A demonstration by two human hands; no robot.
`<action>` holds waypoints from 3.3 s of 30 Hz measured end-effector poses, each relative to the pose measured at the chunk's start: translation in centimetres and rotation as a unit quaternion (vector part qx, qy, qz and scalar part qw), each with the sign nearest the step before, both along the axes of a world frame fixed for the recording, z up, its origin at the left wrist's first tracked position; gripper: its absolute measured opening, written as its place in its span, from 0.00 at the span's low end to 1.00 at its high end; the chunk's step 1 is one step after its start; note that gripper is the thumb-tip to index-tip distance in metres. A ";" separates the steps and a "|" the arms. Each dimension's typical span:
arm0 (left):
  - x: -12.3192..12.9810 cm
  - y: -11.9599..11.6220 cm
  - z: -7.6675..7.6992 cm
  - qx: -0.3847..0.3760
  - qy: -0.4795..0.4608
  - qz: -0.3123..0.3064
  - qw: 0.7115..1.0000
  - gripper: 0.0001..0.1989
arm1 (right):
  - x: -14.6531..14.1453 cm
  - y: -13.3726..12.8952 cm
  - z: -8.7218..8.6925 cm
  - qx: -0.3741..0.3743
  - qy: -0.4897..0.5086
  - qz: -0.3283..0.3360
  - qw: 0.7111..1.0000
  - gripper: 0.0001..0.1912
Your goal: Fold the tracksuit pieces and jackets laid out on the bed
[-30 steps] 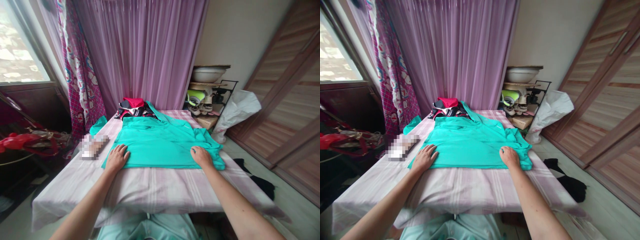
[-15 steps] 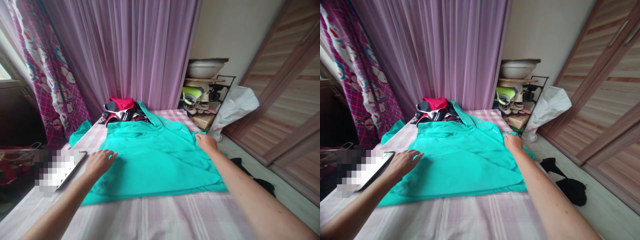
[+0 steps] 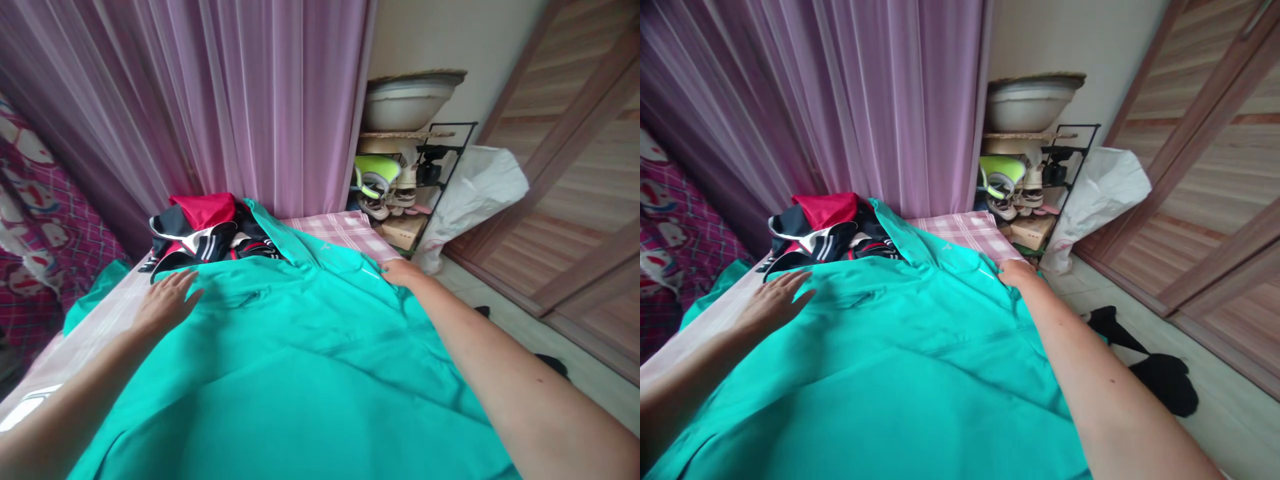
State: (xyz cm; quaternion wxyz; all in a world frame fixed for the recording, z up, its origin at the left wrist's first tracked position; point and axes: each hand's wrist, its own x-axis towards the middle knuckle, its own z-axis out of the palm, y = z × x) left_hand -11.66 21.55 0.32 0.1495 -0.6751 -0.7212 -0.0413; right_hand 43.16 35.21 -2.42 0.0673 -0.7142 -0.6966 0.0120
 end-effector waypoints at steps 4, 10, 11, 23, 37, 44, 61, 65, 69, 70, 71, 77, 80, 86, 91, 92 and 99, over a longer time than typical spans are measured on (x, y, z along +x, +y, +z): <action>-1.0 2.4 -0.2 -0.067 -0.001 0.033 0.997 0.28 | 0.0 -0.9 0.5 -0.021 -0.001 -0.125 0.992 0.21; -2.2 2.7 -1.4 -0.078 -0.053 0.041 0.995 0.26 | -1.8 -1.3 0.9 -0.022 -0.002 -0.117 0.993 0.23; -2.4 2.6 -1.6 -0.081 -0.062 0.040 0.994 0.27 | -2.0 -1.1 1.1 -0.013 -0.002 -0.085 0.996 0.24; -0.5 0.7 -5.9 -0.012 -0.109 0.081 0.991 0.34 | -4.8 0.8 0.7 0.016 -0.014 -0.071 0.997 0.18; 0.1 0.4 -5.6 -0.009 -0.129 0.079 0.988 0.36 | -7.3 -0.8 -2.5 0.011 -0.017 0.119 0.993 0.29; 0.0 0.4 -5.7 0.001 -0.127 0.074 0.989 0.37 | -8.3 -0.8 -2.0 -0.050 -0.019 0.094 0.994 0.30; 0.2 0.4 -5.6 0.009 -0.135 0.073 0.988 0.35 | -2.6 -0.9 0.4 0.001 -0.004 -0.062 0.998 0.19; 0.3 0.3 -5.5 0.008 -0.132 0.068 0.989 0.36 | -3.3 -1.1 0.6 -0.003 -0.016 -0.045 0.999 0.15; 0.3 0.3 -5.4 0.007 -0.132 0.070 0.989 0.36 | -3.7 -0.5 1.2 -0.065 -0.023 -0.085 0.994 0.16; 0.3 0.3 -5.4 0.007 -0.133 0.071 0.989 0.35 | -3.7 -0.3 1.2 -0.067 -0.023 -0.096 0.993 0.17; 0.3 0.3 -5.4 0.008 -0.133 0.071 0.989 0.35 | -3.7 -0.2 1.2 -0.064 -0.022 -0.106 0.992 0.18; 0.2 0.3 -5.5 0.013 -0.139 0.070 0.988 0.34 | -3.5 0.3 -0.2 0.002 -0.027 -0.116 0.993 0.20; 0.2 0.3 -5.5 0.011 -0.140 0.071 0.988 0.34 | -3.5 0.3 -0.1 0.009 -0.020 -0.105 0.994 0.19; 0.3 0.3 -5.6 0.016 -0.144 0.068 0.987 0.33 | -4.6 -1.2 0.0 0.046 -0.024 0.008 0.999 0.23; 0.4 0.2 -5.4 0.004 -0.140 0.072 0.988 0.36 | -5.1 -1.9 -1.3 -0.027 -0.049 0.055 0.997 0.27; 0.5 0.2 -5.4 0.004 -0.139 0.072 0.988 0.36 | -5.2 -1.8 -1.2 -0.035 -0.049 0.048 0.997 0.27; 0.6 0.2 -5.4 0.008 -0.132 0.069 0.989 0.33 | -7.9 -0.3 2.4 0.014 -0.058 -0.003 0.998 0.23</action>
